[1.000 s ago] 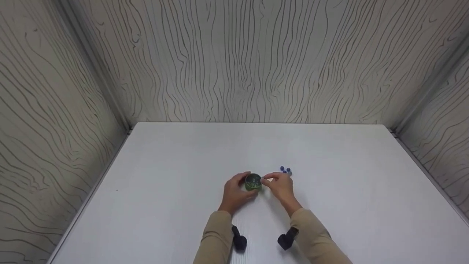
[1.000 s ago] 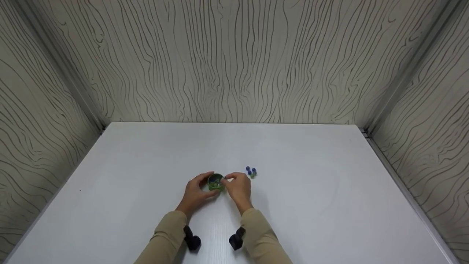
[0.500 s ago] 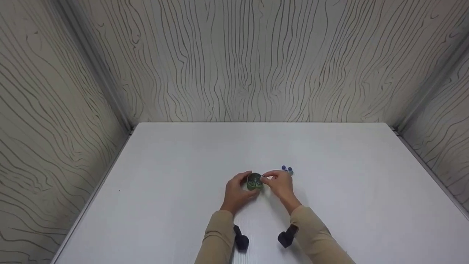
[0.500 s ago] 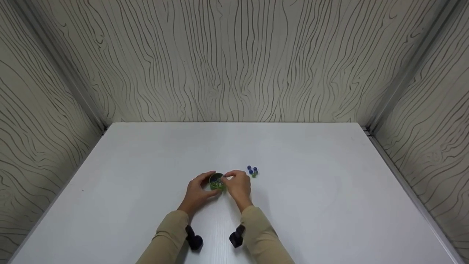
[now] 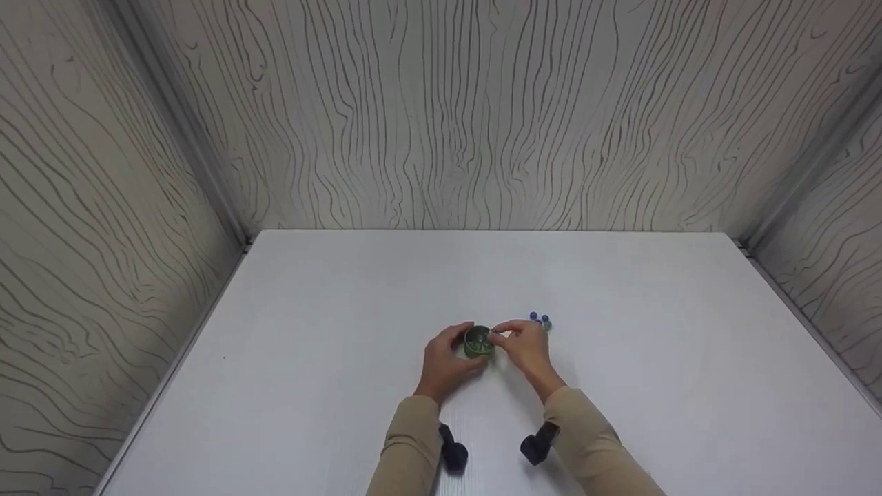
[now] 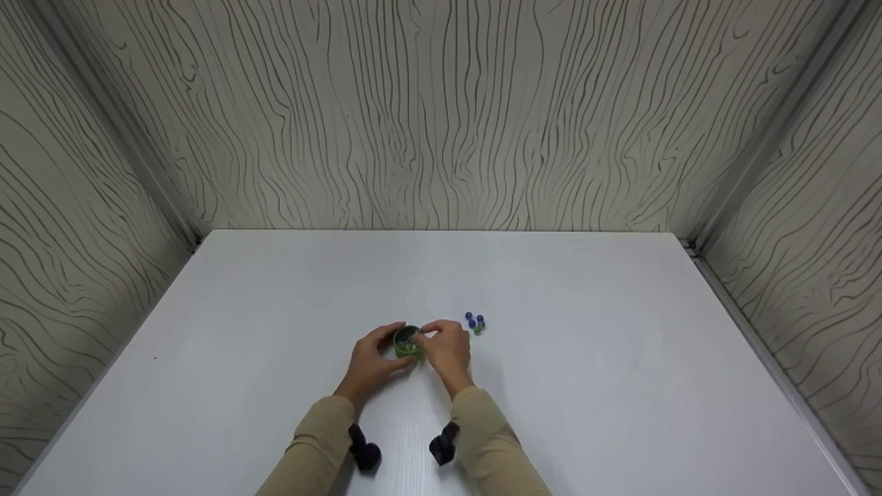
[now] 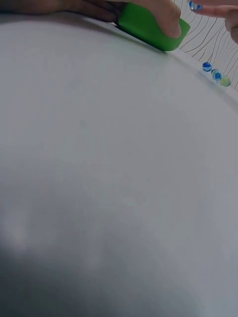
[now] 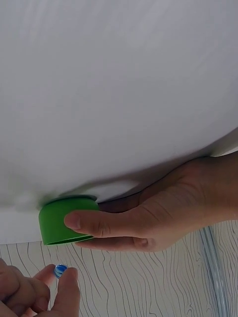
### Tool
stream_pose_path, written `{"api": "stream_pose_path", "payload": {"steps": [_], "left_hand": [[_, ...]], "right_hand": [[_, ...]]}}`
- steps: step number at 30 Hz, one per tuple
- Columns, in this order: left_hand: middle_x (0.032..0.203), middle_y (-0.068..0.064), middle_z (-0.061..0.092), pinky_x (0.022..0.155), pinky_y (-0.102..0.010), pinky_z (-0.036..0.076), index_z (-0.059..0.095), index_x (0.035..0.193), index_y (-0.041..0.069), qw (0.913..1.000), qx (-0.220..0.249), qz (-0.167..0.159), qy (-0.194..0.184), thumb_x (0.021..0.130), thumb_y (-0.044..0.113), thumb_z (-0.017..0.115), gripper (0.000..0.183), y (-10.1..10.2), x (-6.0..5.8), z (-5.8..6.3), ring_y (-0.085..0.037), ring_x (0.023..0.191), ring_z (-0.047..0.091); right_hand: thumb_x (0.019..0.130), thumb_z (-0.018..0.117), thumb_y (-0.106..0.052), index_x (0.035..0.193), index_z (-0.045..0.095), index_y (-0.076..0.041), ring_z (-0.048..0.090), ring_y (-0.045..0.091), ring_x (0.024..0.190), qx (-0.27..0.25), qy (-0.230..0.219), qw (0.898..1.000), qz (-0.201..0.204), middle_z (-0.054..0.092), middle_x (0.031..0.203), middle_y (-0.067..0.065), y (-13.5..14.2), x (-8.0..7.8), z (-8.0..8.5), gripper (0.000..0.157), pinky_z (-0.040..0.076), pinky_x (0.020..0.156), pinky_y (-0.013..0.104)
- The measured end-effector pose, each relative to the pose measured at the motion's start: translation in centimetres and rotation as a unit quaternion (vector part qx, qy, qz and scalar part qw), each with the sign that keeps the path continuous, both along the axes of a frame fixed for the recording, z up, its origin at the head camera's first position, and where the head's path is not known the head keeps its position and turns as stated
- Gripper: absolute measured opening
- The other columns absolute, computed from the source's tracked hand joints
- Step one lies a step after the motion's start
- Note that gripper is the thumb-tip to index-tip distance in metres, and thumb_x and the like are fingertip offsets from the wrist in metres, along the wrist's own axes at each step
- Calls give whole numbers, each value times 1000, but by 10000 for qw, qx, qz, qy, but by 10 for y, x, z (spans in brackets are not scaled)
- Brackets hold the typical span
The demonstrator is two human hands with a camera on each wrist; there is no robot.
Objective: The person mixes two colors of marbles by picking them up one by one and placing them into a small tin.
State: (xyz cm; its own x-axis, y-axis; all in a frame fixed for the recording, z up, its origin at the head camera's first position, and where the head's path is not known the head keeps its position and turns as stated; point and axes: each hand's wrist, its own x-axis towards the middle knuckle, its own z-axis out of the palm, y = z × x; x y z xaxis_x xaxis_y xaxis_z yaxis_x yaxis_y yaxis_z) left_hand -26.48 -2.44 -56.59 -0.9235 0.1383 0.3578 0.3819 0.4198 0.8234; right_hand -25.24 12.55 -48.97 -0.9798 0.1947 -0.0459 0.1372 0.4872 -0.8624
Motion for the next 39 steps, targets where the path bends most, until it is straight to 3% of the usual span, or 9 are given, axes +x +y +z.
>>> {"api": "stream_pose_path", "payload": {"steps": [6,19,22,28,39], "left_hand": [[123,-8,68,104,-32,53,61,126,7,9999,-20,4,-101,74,24,81,58,1,0,-1,-22,117,64],[122,-8,68,104,-33,53,62,125,7,9999,-109,60,-9,74,24,82,58,0,0,0,-22,116,65],[125,-8,67,106,-34,51,60,127,7,9998,-79,39,-193,73,23,82,61,1,0,2,-23,118,63],[130,-7,65,111,-39,47,59,130,9,9956,184,-61,-913,71,25,84,66,1,0,10,-24,124,60],[121,-11,69,103,-36,52,64,123,6,9930,447,-40,-1089,71,17,84,57,2,-1,16,-26,116,64]], "right_hand": [[73,77,-7,88,73,7,36,6,53,131,379,9991,126,38,52,-9,0,-1,-2,21,27,47,17],[76,76,-8,91,73,5,39,9,59,47,-16,10000,59,41,59,-6,-2,-3,-2,20,30,50,20],[76,76,-8,91,73,5,39,9,58,73,-29,9999,70,41,59,-5,-2,-3,-3,20,30,50,20],[77,74,-6,90,72,4,39,9,58,240,-80,9996,151,42,61,-5,-3,-3,-5,17,30,49,19],[75,69,-5,80,72,1,43,12,63,680,-231,9972,194,51,64,-2,-3,-5,-7,8,31,52,21]]}}
